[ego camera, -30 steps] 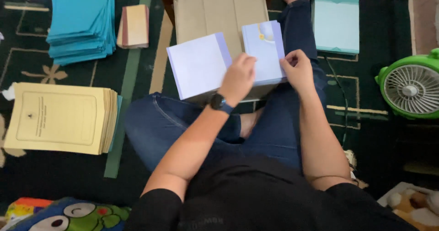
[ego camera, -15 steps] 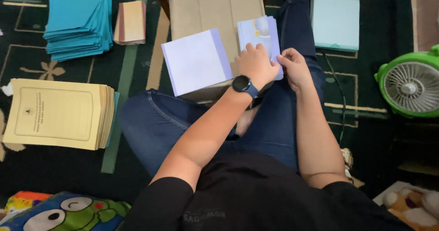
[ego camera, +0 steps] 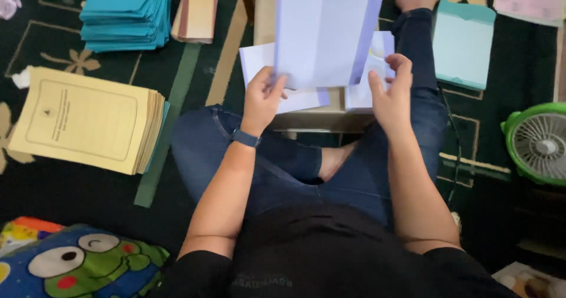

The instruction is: The person sits on the floor and repeatedly folds white sheets of paper in half by hand. They smooth the creases with their hands and place the folded papers into a stack on a small wooden board resting on their lap.

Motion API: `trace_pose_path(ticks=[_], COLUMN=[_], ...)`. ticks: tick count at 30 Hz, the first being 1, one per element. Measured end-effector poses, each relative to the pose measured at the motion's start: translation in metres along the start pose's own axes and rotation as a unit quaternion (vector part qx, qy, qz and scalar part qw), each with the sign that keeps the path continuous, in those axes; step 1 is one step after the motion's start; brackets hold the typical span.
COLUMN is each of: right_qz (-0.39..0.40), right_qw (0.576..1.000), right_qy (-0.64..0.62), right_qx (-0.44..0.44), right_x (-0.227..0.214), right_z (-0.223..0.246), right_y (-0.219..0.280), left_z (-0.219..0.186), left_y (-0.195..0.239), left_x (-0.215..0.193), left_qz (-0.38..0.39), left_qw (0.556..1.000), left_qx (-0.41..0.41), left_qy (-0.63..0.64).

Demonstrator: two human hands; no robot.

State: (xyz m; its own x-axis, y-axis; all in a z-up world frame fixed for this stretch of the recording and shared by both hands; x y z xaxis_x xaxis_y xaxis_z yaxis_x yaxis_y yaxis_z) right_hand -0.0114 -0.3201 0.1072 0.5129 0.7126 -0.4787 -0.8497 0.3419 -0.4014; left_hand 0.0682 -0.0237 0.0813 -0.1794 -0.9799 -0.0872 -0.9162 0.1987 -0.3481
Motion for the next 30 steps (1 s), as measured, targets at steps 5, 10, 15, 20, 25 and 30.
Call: trace_pose_path(ticks=[5,10,15,20,25,30], right_qz=[0.184,0.209,0.24,0.172,0.169,0.182], right_qw=[0.965,0.974,0.962,0.98,0.976,0.97], right_qy=[-0.184,-0.077,0.081,0.044,0.061,0.073], right_qx=[0.043,0.045,0.104,0.092,0.126,0.146], right_x=[0.084,0.132,0.141,0.142,0.142,0.143], right_z=[0.005,0.013,0.018,0.008,0.007,0.014], right_y=[-0.007,-0.026,-0.024,-0.011,-0.001,0.005], left_z=[0.007,0.038,0.064,0.089,0.092,0.097], left_y=[0.019,0.015,0.015,0.02,0.021,0.024], left_x=[-0.04,-0.073,-0.088,-0.092,-0.089,-0.086], left_qz=[0.032,-0.011,-0.061,-0.101,-0.091,-0.085], left_qw=[0.994,0.997,0.983,0.968,0.968,0.971], left_qx=[-0.066,-0.07,-0.119,-0.124,-0.141,-0.14], left_qy=[0.085,-0.024,-0.127,-0.192,-0.185,-0.174])
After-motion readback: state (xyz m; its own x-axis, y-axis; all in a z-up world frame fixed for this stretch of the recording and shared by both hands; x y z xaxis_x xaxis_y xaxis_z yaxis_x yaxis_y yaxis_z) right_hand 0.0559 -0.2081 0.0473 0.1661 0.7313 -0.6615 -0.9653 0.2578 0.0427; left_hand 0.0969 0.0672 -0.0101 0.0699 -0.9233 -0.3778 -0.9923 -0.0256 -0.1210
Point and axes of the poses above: each hand's wrist, its own y-axis away from the middle knuckle, its own x-axis out of the palm, z = x × y, the point moved 8 cm from there along -y, towards the middle knuckle, and after that the axes turned 3 degrees about -y, right-handed, at the moved point
